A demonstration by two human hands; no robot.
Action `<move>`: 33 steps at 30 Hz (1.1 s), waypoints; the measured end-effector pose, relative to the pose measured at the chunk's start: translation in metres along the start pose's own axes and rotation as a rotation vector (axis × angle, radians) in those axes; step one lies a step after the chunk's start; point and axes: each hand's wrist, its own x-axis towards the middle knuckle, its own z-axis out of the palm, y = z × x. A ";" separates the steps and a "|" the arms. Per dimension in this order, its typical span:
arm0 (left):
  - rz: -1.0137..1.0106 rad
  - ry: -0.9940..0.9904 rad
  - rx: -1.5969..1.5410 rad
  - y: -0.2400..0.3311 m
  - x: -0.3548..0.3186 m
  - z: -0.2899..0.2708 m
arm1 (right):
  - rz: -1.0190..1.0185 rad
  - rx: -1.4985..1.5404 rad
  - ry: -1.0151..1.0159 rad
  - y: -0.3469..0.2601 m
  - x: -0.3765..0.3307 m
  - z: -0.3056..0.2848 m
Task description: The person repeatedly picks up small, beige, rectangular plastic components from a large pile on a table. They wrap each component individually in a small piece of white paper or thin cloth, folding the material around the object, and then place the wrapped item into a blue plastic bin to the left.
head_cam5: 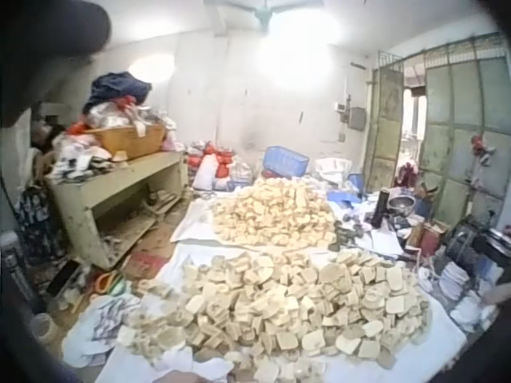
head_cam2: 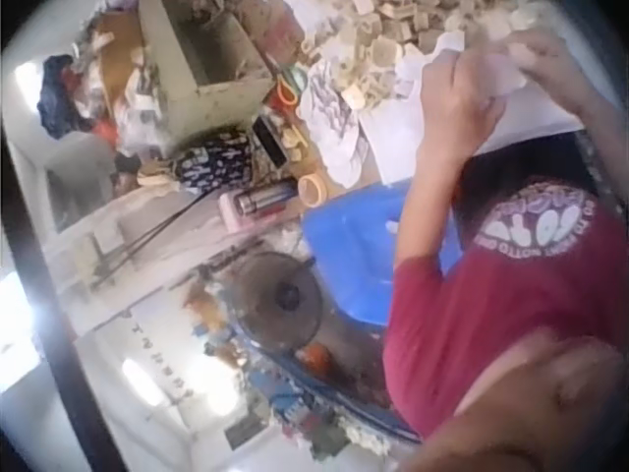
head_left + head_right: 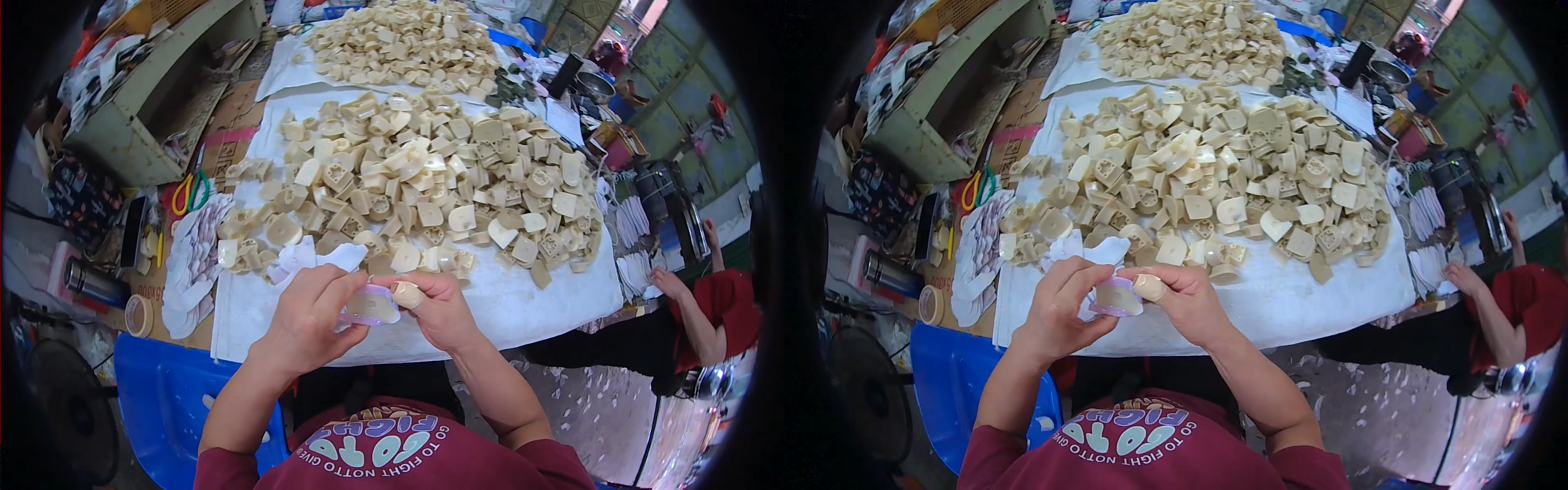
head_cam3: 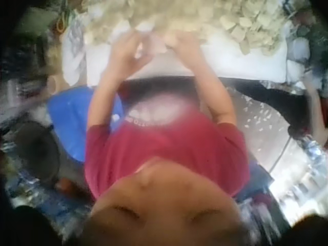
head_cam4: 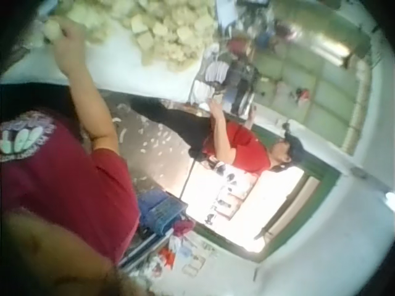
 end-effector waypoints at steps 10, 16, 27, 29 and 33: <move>-0.131 0.194 -0.032 0.005 -0.007 0.024 | -0.142 -0.101 -0.033 -0.001 0.014 0.001; -0.284 0.260 -0.068 0.006 -0.009 0.036 | -0.113 -0.135 0.037 0.002 0.019 0.008; -0.546 0.370 -0.178 0.005 0.000 0.043 | -0.050 0.079 0.129 0.010 0.030 0.024; -0.532 0.368 -0.120 0.004 0.001 0.043 | -0.062 0.162 0.095 0.009 0.026 0.030; -0.447 0.393 -0.002 -0.003 -0.002 0.051 | -0.230 -0.460 0.198 0.013 0.026 0.034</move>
